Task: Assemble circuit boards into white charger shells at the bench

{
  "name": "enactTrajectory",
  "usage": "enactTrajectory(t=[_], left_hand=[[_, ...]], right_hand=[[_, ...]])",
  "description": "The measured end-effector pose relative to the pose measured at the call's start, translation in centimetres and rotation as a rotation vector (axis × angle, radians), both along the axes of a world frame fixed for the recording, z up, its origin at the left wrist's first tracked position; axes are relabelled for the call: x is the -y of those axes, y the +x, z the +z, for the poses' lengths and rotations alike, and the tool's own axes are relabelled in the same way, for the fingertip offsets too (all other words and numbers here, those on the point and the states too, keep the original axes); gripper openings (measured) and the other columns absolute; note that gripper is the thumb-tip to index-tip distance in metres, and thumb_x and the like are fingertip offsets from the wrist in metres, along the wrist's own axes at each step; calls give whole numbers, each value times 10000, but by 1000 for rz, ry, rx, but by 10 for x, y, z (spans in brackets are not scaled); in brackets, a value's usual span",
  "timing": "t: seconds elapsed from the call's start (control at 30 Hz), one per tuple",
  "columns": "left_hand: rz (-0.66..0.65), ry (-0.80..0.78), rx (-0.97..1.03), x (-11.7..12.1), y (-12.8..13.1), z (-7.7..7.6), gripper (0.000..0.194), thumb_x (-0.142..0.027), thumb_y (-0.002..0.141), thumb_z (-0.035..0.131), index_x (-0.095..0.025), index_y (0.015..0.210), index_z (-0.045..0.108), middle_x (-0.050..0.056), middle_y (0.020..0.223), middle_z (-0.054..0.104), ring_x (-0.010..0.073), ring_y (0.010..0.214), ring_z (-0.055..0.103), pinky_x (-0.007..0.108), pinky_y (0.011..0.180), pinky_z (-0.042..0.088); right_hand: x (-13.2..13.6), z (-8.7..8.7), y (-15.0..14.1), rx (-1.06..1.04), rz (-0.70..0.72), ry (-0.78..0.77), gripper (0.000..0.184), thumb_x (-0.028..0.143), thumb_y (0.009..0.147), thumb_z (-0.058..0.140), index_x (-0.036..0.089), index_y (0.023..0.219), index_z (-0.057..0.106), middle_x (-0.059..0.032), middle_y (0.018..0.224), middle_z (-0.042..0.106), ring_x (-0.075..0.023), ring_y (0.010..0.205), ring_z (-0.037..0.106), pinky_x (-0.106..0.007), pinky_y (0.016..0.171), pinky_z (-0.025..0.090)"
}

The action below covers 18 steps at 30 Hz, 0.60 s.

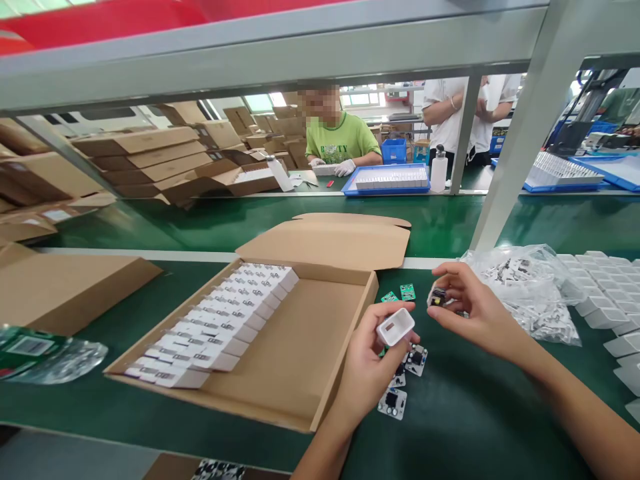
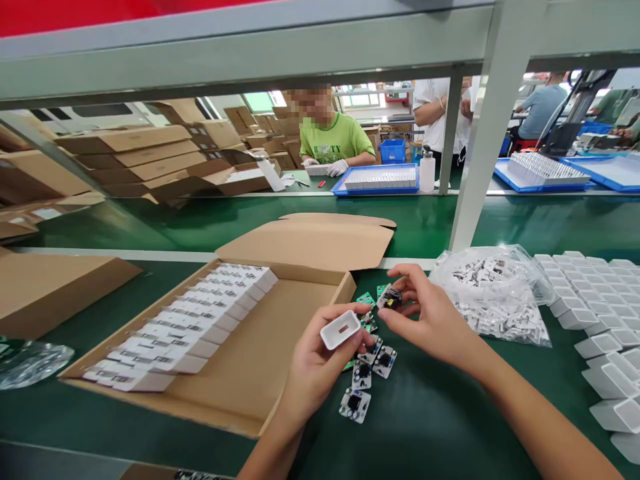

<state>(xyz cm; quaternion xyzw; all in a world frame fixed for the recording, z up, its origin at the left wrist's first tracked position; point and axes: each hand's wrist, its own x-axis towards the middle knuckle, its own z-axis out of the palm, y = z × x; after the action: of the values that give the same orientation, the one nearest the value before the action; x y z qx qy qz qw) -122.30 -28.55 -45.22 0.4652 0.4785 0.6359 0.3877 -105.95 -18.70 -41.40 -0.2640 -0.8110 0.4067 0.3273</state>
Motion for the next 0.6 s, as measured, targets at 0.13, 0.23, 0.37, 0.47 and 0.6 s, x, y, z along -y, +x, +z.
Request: enactTrajectory(t=[0.13,0.23,0.37,0.47,0.6], left_hand=[[-145,55,22,-13,16,13,232,-341,882,637,-227,1077,581,37,977,614,115,686,595,235,631,505],[-289,65,-23,-15,20,3,341,-422,913,579,-241,1199,536,39,934,556,123,710,540,244,641,492],[-459,64,73,-13,18,-12,392,-475,933,525,-297,1269,429,25,930,553,116,719,520,226,630,483],[-509,55,185,-12,17,-9,269,-449,930,546,-278,1127,482,34,987,604,126,751,581,233,645,498],[-462,65,197,-13,15,-1,307,-479,851,659,-207,993,640,52,972,628,131,767,607,214,661,499]], right_hand=[[18,25,17,-260,-103,-31,150,285,845,657,234,979,615,7,807,596,-79,582,554,-166,480,479],[18,30,25,-355,-206,-83,125,284,822,694,212,856,598,29,722,574,-43,469,474,-133,388,402],[11,27,26,-381,-180,-259,220,330,834,703,244,1001,587,78,583,526,-49,355,484,-128,323,387],[9,25,23,-386,-69,-364,193,349,840,710,242,981,635,61,556,584,-83,374,566,-136,341,456],[16,28,25,-343,160,-422,288,332,890,661,258,1164,608,6,662,700,-150,559,698,-187,498,591]])
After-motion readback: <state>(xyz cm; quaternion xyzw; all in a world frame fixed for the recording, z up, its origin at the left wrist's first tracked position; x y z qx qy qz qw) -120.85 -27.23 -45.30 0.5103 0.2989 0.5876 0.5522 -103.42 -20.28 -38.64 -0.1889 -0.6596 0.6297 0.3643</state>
